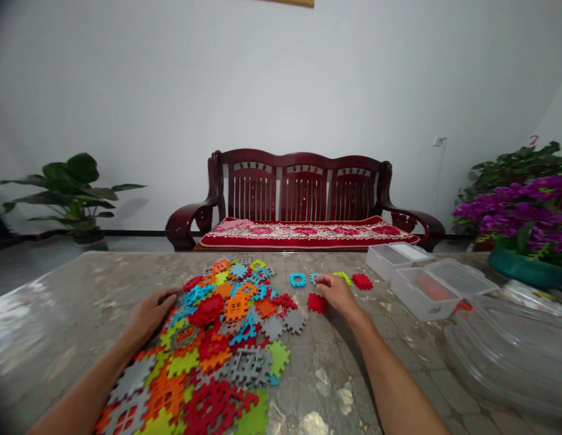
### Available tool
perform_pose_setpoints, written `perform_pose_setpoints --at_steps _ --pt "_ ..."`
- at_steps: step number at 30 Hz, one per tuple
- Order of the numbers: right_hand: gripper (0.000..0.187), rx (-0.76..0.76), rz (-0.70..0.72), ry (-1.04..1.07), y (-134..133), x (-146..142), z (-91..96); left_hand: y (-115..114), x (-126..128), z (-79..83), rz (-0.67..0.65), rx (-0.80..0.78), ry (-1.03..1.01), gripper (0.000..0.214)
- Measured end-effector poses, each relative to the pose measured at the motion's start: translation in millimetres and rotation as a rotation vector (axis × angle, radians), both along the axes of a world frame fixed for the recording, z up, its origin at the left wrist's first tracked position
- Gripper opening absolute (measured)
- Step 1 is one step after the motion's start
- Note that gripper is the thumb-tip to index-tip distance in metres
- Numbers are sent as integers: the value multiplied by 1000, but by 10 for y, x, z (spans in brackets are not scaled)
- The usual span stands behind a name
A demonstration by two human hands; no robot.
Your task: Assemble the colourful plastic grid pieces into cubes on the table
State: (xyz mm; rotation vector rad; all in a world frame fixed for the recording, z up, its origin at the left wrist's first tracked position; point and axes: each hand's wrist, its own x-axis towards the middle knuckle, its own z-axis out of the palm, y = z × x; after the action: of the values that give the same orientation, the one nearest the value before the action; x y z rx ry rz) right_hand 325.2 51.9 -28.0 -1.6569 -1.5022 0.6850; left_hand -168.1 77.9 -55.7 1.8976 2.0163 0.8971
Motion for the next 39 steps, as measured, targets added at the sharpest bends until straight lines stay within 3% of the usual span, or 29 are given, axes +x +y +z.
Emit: perform_pose_setpoints --at_steps 5,9,11,17,25,30,35,39 --pt "28 -70 -19 -435 -83 79 53 20 -20 -21 5 19 10 42" --pt "47 -195 19 -752 -225 -48 194 38 -25 -17 5 -2 26 45" --pt "47 -229 22 -824 -274 -134 238 43 -24 -13 -2 -7 26 46" --pt "33 -260 44 -867 -315 -253 289 53 -30 -30 8 10 12 44" --pt "35 -258 -83 -945 -337 -233 230 46 -43 -46 15 -6 -6 44" --pt "37 -280 -93 -894 -330 -254 234 38 -32 -44 13 -7 -3 44" --pt "51 -221 -129 -861 -344 -393 181 24 -15 -12 13 1 4 43" --pt "40 -214 -134 -885 -356 -450 178 26 -17 -6 7 14 15 44"
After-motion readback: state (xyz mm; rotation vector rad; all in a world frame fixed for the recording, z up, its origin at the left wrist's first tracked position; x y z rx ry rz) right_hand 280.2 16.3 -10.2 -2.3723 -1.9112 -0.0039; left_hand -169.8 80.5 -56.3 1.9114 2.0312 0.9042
